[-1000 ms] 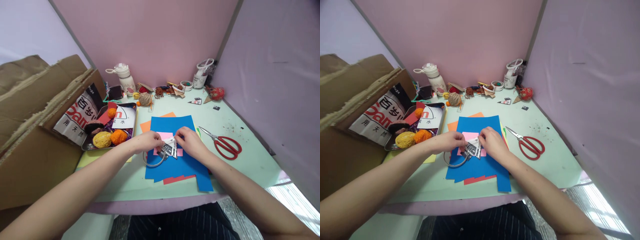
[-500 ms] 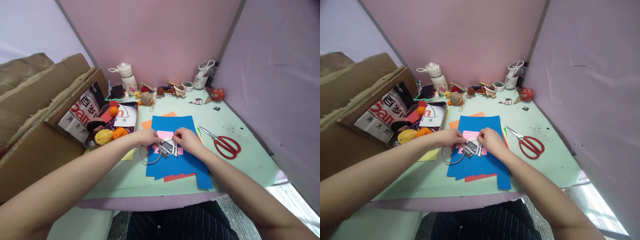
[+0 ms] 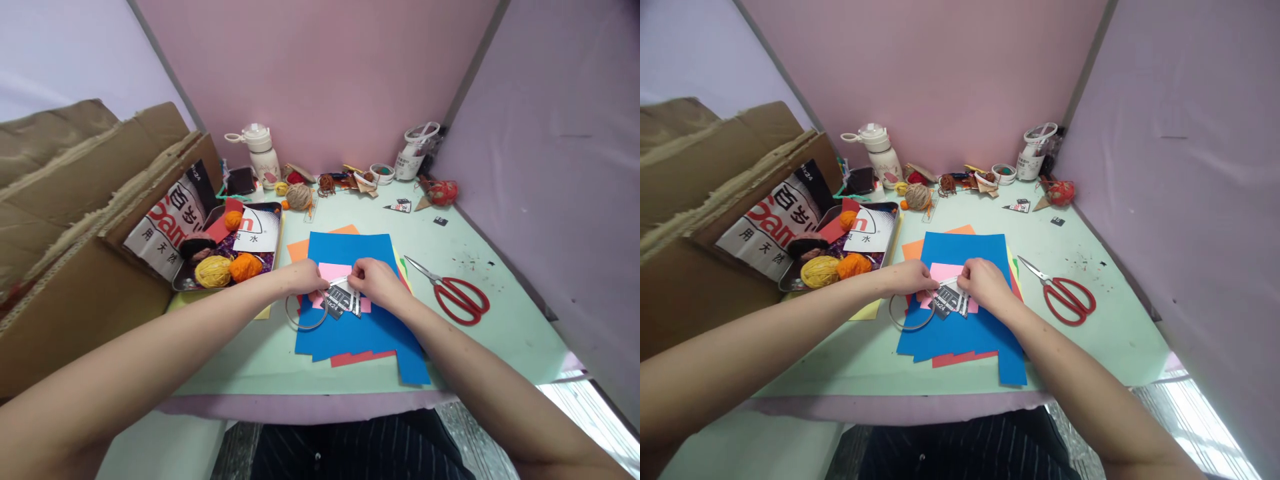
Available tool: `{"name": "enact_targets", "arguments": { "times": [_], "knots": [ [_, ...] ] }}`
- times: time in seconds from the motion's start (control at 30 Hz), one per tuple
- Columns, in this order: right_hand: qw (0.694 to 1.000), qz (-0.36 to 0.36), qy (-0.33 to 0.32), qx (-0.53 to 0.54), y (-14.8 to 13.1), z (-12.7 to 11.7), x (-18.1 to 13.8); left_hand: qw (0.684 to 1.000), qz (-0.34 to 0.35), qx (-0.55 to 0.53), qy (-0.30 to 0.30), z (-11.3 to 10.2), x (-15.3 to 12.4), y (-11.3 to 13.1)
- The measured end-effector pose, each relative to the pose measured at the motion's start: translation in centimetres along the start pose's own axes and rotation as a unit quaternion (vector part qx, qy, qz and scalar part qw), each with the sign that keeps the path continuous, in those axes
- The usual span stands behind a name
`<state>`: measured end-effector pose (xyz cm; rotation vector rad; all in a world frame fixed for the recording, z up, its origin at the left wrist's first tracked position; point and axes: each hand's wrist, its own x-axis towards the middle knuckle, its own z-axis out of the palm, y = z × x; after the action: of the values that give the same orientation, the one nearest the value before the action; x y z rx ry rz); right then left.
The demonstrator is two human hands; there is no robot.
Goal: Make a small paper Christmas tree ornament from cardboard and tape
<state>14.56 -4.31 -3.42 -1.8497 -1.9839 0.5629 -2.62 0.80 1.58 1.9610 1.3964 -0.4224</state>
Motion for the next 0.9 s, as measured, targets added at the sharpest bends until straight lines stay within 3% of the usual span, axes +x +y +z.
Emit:
{"name": "enact_targets", "arguments": {
  "times": [0.27, 0.6, 0.9],
  "knots": [
    [0.999, 0.006, -0.023, -0.029, 0.1, 0.1, 0.5, 0.999, -0.022, 0.014, -0.032, -0.4, 0.1, 0.4],
    [0.996, -0.001, -0.045, -0.070, -0.1, -0.3, 1.1, 0.999, -0.030, 0.022, -0.027, -0.3, 0.3, 0.7],
    [0.997, 0.033, 0.037, -0.061, 1.0, -2.0, 0.1, 0.998, -0.050, -0.001, -0.033, -0.2, 0.8, 0.6]
  ]
}}
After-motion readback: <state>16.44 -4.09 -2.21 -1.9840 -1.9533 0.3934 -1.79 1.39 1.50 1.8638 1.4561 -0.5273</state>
